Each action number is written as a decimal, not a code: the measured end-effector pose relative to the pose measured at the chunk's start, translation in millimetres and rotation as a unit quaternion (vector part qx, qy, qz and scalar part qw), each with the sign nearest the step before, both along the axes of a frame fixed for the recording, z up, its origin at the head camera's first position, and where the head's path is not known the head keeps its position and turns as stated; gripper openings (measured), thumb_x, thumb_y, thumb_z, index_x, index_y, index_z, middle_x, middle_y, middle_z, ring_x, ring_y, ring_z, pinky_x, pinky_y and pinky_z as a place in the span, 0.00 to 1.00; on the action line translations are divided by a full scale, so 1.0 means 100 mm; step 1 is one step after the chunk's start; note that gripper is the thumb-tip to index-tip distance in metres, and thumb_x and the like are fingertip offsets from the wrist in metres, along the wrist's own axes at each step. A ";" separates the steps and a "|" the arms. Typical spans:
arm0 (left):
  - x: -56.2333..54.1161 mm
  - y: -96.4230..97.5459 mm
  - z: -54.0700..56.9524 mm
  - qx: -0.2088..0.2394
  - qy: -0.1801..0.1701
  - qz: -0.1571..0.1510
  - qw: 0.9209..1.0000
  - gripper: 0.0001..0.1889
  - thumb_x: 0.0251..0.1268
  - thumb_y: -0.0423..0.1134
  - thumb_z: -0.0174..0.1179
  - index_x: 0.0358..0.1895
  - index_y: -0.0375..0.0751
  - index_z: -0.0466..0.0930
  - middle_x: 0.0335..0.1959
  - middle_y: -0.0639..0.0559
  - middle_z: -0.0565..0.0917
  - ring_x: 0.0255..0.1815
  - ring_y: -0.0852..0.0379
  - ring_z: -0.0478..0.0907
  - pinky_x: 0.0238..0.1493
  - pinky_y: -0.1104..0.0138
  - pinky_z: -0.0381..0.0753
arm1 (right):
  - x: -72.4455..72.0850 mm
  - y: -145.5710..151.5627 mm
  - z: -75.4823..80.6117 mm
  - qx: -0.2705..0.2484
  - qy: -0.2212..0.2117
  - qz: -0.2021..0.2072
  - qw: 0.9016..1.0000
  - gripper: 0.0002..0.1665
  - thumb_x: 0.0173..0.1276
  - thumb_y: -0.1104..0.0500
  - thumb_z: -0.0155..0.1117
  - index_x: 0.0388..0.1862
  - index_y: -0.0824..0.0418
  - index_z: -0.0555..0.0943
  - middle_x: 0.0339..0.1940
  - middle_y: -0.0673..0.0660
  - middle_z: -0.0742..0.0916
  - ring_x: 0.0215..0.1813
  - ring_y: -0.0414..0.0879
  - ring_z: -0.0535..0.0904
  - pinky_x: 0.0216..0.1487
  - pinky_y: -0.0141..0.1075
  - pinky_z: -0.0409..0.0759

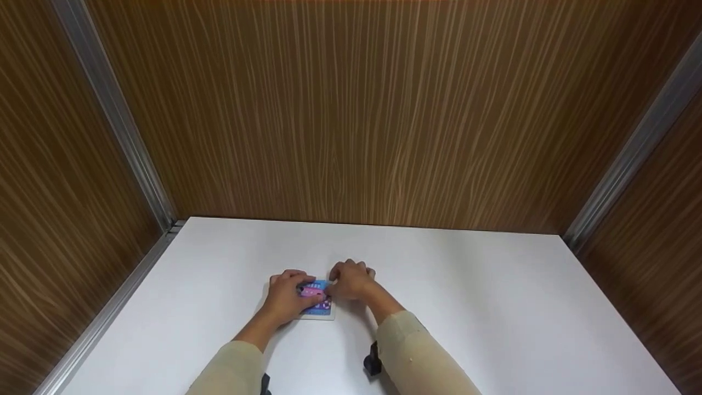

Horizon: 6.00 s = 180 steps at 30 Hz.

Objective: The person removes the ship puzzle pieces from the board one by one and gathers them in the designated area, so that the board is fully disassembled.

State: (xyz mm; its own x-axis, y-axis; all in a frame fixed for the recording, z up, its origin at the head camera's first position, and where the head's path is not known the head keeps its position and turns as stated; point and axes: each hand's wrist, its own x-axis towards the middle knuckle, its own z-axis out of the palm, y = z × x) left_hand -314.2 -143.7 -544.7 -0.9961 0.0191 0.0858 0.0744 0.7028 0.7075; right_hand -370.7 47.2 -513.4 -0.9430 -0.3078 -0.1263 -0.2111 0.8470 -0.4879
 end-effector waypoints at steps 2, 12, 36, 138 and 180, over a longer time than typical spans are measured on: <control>0.00 0.00 0.01 -0.001 0.002 -0.002 1.000 0.28 0.66 0.52 0.78 0.67 0.48 0.86 0.75 0.43 0.77 0.77 0.38 0.67 0.78 0.44 0.74 | 0.00 0.01 -0.01 -0.005 0.003 0.002 1.000 0.17 0.68 0.45 0.77 0.47 0.52 0.84 0.46 0.52 0.81 0.56 0.55 0.74 0.76 0.63 0.62; 0.01 -0.02 0.03 0.004 0.017 -0.013 1.000 0.29 0.65 0.50 0.79 0.66 0.44 0.87 0.73 0.42 0.79 0.75 0.37 0.67 0.77 0.45 0.74 | 0.01 0.03 -0.06 -0.035 0.014 0.011 0.999 0.14 0.69 0.47 0.75 0.44 0.51 0.82 0.43 0.50 0.79 0.54 0.53 0.72 0.77 0.63 0.61; -0.02 -0.03 0.04 0.005 0.009 -0.010 1.000 0.29 0.66 0.50 0.78 0.67 0.44 0.86 0.73 0.42 0.78 0.75 0.38 0.67 0.77 0.46 0.75 | -0.02 0.10 -0.13 -0.115 0.021 0.031 0.993 0.13 0.67 0.50 0.82 0.47 0.49 0.88 0.46 0.50 0.85 0.53 0.49 0.74 0.76 0.61 0.61; -0.06 -0.18 0.02 -0.019 0.001 -0.002 1.000 0.29 0.66 0.54 0.78 0.66 0.48 0.86 0.76 0.42 0.77 0.77 0.35 0.65 0.78 0.44 0.72 | 0.37 2.37 -0.04 -0.215 -0.065 -0.087 0.971 0.17 0.72 0.66 0.73 0.59 0.60 0.87 0.47 0.54 0.85 0.49 0.46 0.76 0.42 0.30 0.79; -0.05 -0.39 0.06 -0.002 -0.005 -0.021 1.000 0.28 0.69 0.52 0.75 0.67 0.45 0.85 0.80 0.43 0.71 0.83 0.37 0.63 0.84 0.40 0.67 | 0.33 2.33 -0.09 -0.188 -0.071 -0.080 0.976 0.20 0.69 0.63 0.75 0.58 0.54 0.87 0.45 0.53 0.81 0.52 0.49 0.73 0.50 0.38 0.75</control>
